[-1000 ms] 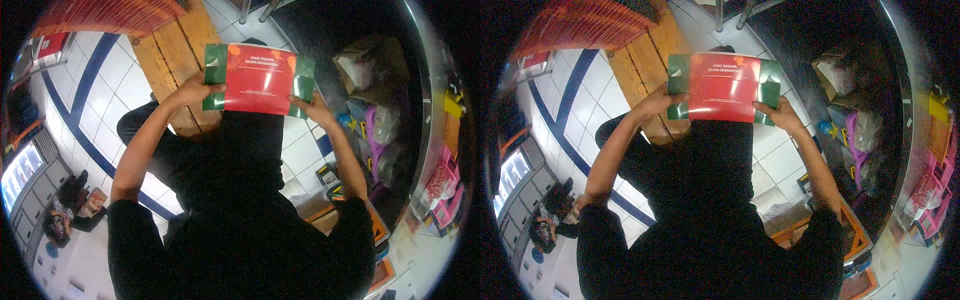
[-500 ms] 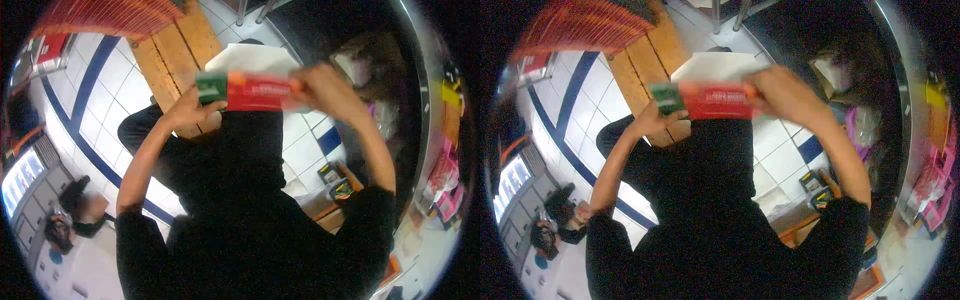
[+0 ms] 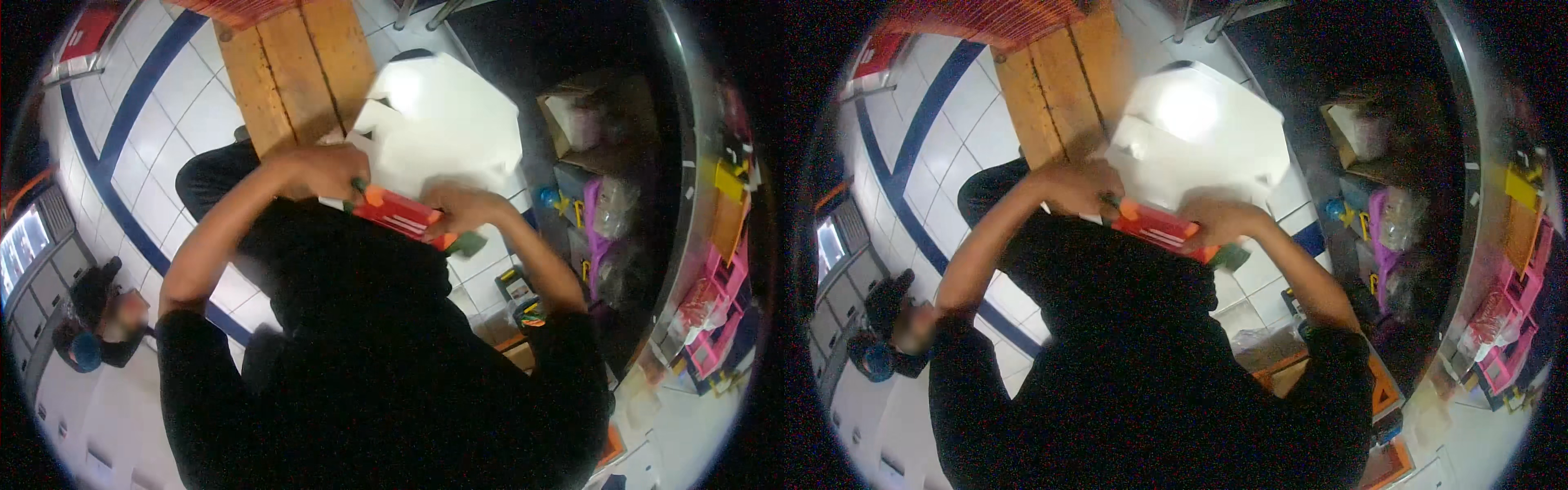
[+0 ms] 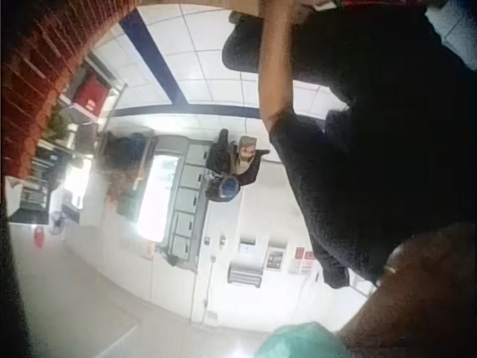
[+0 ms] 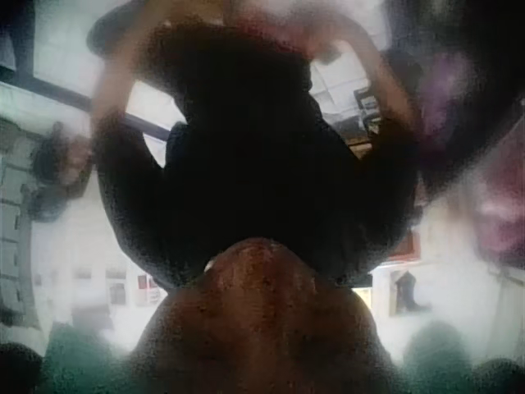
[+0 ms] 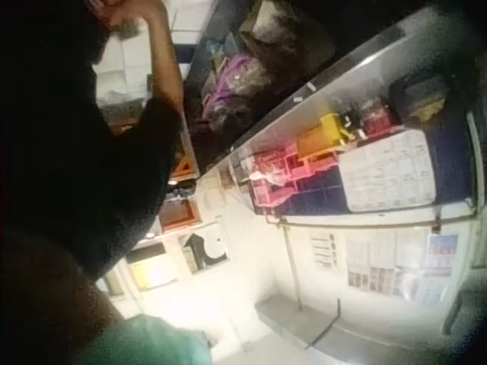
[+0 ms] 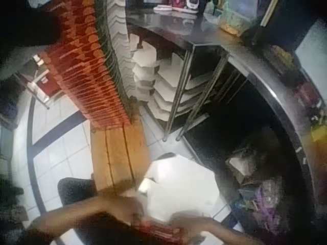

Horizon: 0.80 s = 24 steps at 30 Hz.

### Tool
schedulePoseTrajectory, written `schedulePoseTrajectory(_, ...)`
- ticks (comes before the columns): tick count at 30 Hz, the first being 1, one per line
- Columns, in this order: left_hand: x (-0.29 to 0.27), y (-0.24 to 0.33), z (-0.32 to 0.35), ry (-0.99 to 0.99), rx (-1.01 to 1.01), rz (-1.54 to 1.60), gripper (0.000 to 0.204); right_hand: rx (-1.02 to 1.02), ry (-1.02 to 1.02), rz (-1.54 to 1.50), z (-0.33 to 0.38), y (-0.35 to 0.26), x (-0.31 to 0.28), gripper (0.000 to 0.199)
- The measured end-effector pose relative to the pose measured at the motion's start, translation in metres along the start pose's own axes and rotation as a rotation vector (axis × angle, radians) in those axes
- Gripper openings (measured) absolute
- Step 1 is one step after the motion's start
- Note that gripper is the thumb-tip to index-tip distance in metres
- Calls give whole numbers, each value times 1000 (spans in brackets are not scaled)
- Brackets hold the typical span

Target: The person assembles several cardboard food boxes by taking flat templates from a stack and folding them into a three-dimensional shape by hand.

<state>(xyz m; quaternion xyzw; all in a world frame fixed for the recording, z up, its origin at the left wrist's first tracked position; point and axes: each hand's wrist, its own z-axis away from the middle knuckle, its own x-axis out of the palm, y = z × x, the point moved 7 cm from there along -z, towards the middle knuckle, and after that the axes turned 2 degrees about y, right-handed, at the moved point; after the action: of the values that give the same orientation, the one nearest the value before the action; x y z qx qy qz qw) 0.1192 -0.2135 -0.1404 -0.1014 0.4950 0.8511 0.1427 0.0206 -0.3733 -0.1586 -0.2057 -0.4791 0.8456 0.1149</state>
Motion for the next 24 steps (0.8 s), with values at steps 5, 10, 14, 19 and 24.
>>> schedulePoseTrajectory(5,-48,-4,12,423,45,-236,49,222,201,-177,-8,-20,-2,29)
schedulePoseTrajectory(10,-58,-18,15,975,-408,639,75,236,634,128,-34,-56,-26,26)
schedulePoseTrajectory(14,-86,-52,-7,933,-429,431,58,284,784,61,-64,-81,-53,31)
schedulePoseTrajectory(19,-104,-77,-7,945,-182,184,35,405,824,274,-67,-53,-112,59)
schedulePoseTrajectory(24,-101,-62,-15,772,-31,618,31,216,707,426,-31,18,-188,67)
